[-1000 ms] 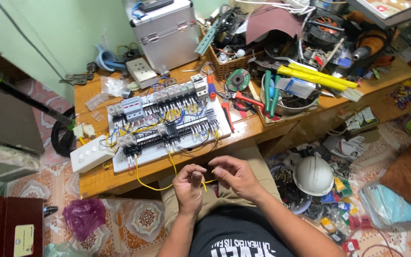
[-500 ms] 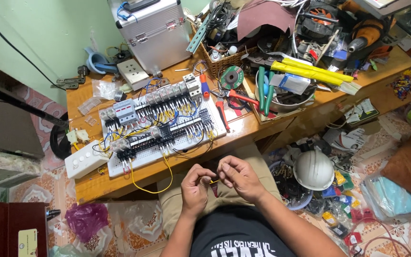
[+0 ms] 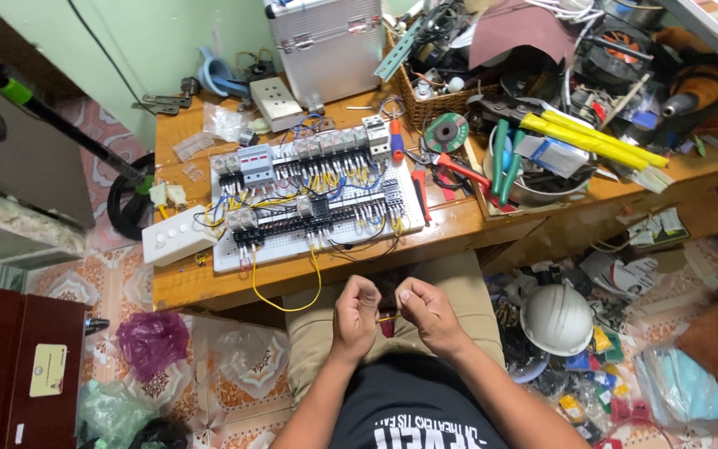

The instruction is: The person works on an electronics project on a breadboard, using pliers to strip wires and a screwdriver to tighten connections. They handle various colored wires and components, occasionally picking up tools from the cluttered table.

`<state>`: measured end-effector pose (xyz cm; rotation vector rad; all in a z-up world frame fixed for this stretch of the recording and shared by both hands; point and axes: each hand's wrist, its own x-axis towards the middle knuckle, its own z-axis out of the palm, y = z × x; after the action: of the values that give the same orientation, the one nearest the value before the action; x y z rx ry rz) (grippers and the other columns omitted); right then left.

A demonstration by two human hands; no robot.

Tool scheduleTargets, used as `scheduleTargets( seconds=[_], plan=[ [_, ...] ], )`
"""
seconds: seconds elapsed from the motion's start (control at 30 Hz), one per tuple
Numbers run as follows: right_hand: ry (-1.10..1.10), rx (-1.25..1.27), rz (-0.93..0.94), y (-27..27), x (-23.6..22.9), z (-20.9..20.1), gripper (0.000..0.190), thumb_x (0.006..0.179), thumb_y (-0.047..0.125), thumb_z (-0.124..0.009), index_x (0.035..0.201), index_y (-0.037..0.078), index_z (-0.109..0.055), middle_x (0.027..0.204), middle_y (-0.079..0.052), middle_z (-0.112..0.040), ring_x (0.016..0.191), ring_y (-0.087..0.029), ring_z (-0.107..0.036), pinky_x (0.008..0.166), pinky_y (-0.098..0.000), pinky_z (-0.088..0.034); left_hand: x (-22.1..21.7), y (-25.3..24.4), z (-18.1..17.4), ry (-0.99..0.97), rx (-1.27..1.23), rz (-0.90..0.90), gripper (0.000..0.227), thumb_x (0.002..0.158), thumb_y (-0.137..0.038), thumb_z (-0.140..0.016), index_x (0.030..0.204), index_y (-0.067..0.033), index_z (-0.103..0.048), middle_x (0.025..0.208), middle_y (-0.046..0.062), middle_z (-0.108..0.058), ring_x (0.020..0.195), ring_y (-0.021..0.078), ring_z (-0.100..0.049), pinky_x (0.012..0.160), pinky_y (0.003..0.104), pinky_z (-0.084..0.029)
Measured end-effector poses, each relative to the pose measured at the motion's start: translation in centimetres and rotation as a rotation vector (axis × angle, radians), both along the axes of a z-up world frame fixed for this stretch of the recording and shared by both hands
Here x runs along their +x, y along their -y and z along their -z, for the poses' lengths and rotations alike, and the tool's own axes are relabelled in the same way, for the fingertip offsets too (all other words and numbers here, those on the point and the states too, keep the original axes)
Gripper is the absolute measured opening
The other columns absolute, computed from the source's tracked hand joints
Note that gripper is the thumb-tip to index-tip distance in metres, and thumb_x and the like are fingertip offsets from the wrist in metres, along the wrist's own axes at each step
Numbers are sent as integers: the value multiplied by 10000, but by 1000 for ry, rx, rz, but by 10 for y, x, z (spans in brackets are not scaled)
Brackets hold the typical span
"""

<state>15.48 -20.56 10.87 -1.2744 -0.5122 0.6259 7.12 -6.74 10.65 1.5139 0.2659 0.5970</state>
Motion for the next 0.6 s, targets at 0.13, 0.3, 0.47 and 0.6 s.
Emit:
scheduleTargets(
  seconds=[0.13,0.3,0.47,0.6],
  plan=[
    [21,-13,-41,0,0,7,259,1037,141,-532,873,5,-679,527,52,-341,486,-39,-310,450,-180,-268,3,-1,17,-4,-79,-25,364,1129,-306,-321,866,-111,-479,507,27,-449,357,138,-467,401,233,-395],
    [586,-382,-75,-2,38,-76,378,937,171,-702,1285,24,-679,1000,-262,-739,871,-408,-729,777,-475,-578,-7,-17,27,63,-363,135,327,1135,-369,-360,947,-110,-422,543,6,-362,375,121,-380,380,237,-315],
    [944,-734,76,-14,139,-97,429,933,236,-692,1292,19,-600,1114,-239,-619,966,-384,-613,868,-505,-502,-34,-33,0,146,-556,235,265,1099,-341,-466,975,-113,-414,590,15,-364,459,123,-352,451,254,-297],
    [1175,-1402,6,-39,219,-88,414,966,236,-576,1348,78,-564,1169,-229,-592,1076,-407,-547,873,-527,-486,-53,-40,-12,182,-609,289,301,1052,-359,-563,997,-85,-452,632,16,-398,552,122,-345,519,274,-329]
  ],
)
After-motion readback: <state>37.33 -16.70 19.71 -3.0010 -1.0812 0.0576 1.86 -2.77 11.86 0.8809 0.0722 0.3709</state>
